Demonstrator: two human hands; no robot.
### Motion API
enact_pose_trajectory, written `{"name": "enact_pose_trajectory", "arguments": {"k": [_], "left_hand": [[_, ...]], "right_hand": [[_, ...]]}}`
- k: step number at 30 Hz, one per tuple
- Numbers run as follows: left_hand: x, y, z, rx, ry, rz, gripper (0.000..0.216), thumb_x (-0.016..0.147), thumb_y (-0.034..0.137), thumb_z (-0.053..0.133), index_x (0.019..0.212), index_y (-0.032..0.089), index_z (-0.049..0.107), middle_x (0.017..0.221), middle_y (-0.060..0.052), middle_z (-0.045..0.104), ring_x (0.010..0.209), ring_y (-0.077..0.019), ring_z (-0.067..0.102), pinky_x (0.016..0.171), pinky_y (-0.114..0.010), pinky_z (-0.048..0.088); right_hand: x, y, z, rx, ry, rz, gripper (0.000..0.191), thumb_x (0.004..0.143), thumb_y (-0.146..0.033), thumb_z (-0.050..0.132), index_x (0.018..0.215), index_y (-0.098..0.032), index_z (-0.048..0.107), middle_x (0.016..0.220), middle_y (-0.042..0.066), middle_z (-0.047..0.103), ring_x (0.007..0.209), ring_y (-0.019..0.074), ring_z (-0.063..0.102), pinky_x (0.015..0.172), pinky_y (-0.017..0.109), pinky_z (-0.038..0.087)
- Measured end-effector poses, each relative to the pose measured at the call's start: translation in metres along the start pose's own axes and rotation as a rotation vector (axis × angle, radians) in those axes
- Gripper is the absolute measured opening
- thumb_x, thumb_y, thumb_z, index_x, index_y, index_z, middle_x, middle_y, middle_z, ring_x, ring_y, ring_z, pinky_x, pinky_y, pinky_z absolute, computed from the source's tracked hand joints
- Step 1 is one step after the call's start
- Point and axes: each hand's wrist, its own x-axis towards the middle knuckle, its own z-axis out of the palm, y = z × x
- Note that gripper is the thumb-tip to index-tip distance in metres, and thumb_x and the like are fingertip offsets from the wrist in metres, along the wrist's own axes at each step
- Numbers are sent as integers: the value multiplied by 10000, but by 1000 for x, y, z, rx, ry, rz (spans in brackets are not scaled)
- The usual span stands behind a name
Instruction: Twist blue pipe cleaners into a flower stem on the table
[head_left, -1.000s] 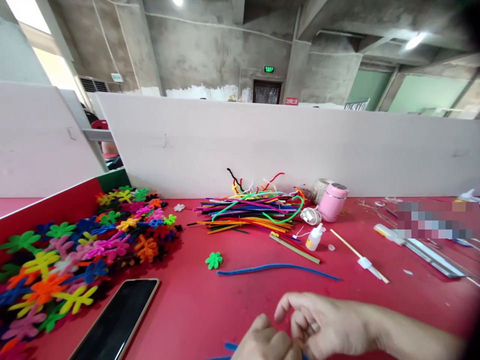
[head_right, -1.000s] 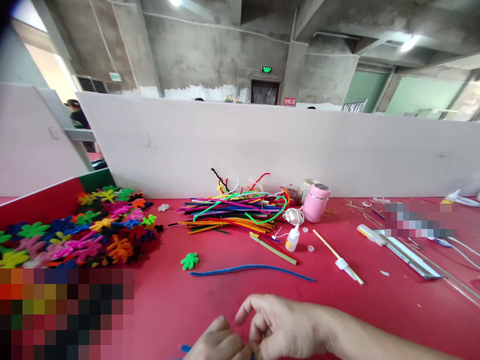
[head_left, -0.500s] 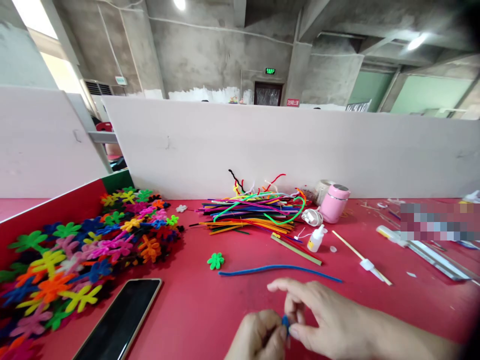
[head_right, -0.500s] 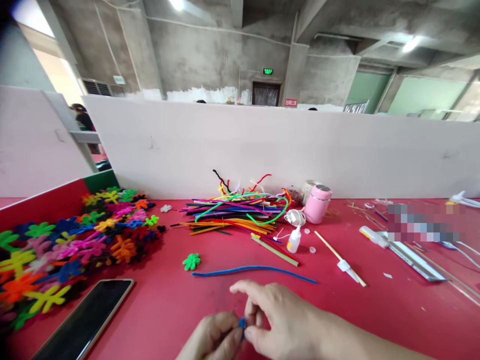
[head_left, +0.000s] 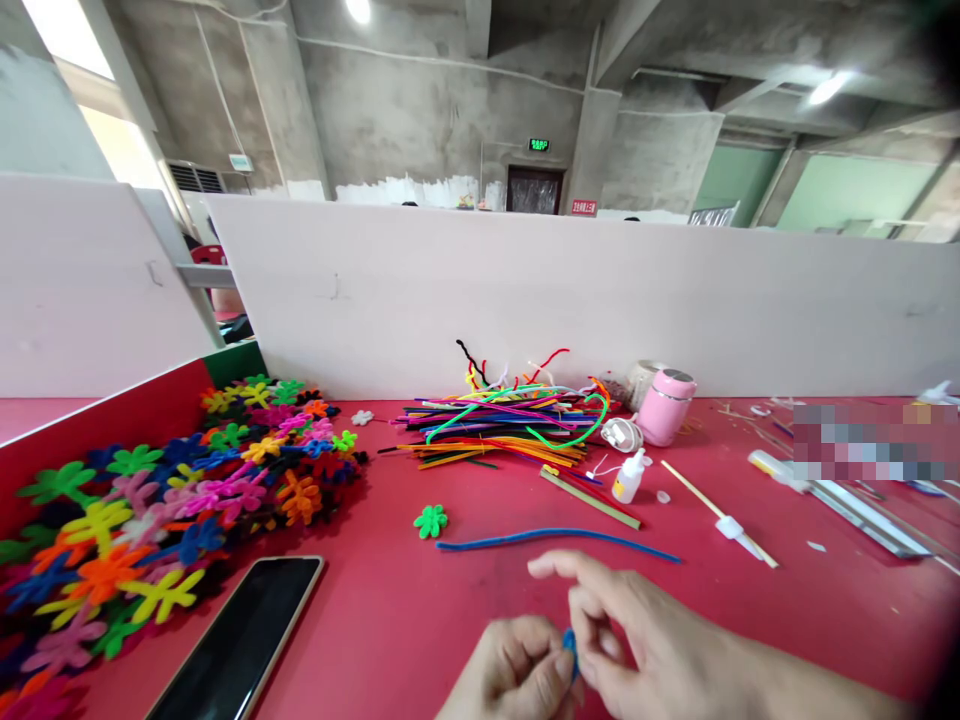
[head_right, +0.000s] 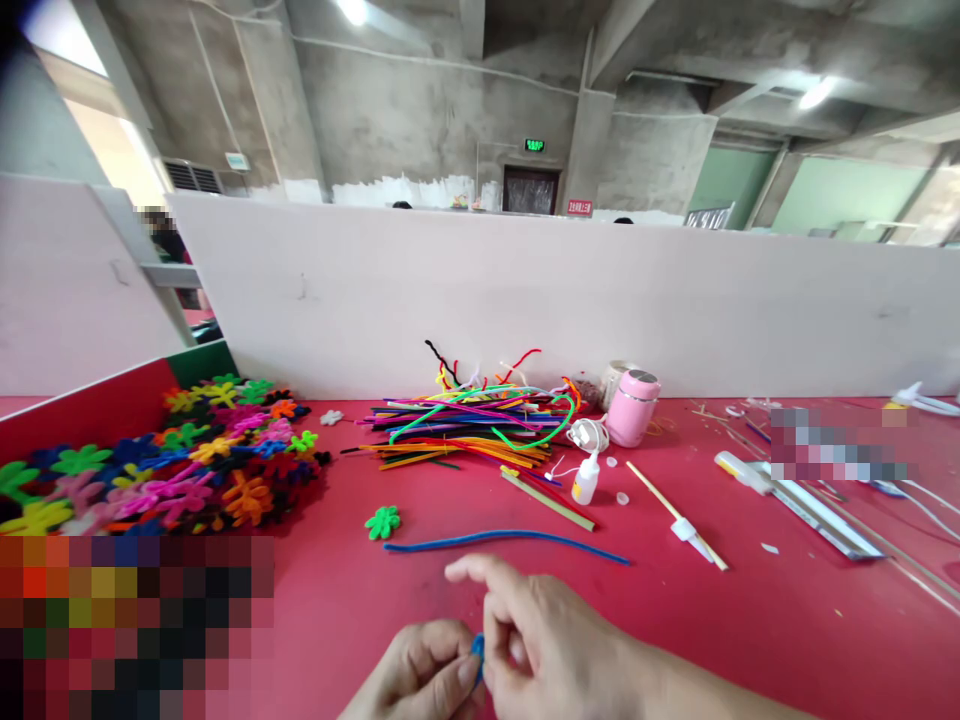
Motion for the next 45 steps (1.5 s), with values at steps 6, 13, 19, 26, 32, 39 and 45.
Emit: {"name": "enact_pose_trajectory", "arguments": {"k": [6,13,19,26,32,39,45], "left_hand": [[4,-11,1,286,167,199,394,685,502,517,575,128,576,461,39,377,433,-69,289,434,-212,209],[12,-13,-7,78,353,76,357,691,488,514,555,161,465,419,68,364,363,-55,250,376,-193,185],[11,-9,-7,70,407,112,315,743,384,499,531,155,452,410,37,446,361,-64,342,393,-186,267],[17,-17,-10,26,348,77,313,784,348,456,542,149,478,393,19,492,349,-78,407,411,-195,318],[17,-17,-10,40,367,14,282,733,357,536,561,135,515,450,19,523,343,-63,404,390,-186,319],[16,-14,-7,81,418,28,260,721,313,563,537,138,506,435,37,505,343,-53,405,376,-169,299],[16,-19,-7,-17,404,-6,226,744,269,550,562,138,520,438,41,513,348,-42,393,388,-162,291]], "right_hand": [[13,22,3,790,-196,338,523,571,-37,433,1076,-173,424,577,-77,439,481,61,446,519,205,324],[38,32,13,558,165,195,360,710,-164,509,1065,-150,449,586,-57,467,544,93,413,538,228,310],[39,39,33,686,355,108,308,787,-250,495,1079,-177,433,662,-43,457,614,98,428,599,234,340],[42,52,49,752,453,64,386,767,-231,533,1121,-185,386,617,-63,428,572,93,438,564,226,351],[35,56,46,802,422,67,403,749,-228,560,1118,-185,403,639,-56,448,572,89,432,550,225,335],[32,52,47,991,394,100,362,750,-195,548,1090,-163,429,621,-64,411,569,77,393,578,225,318],[30,50,48,942,410,122,327,760,-192,528,1075,-174,445,606,-73,372,542,70,357,543,212,302]]}}
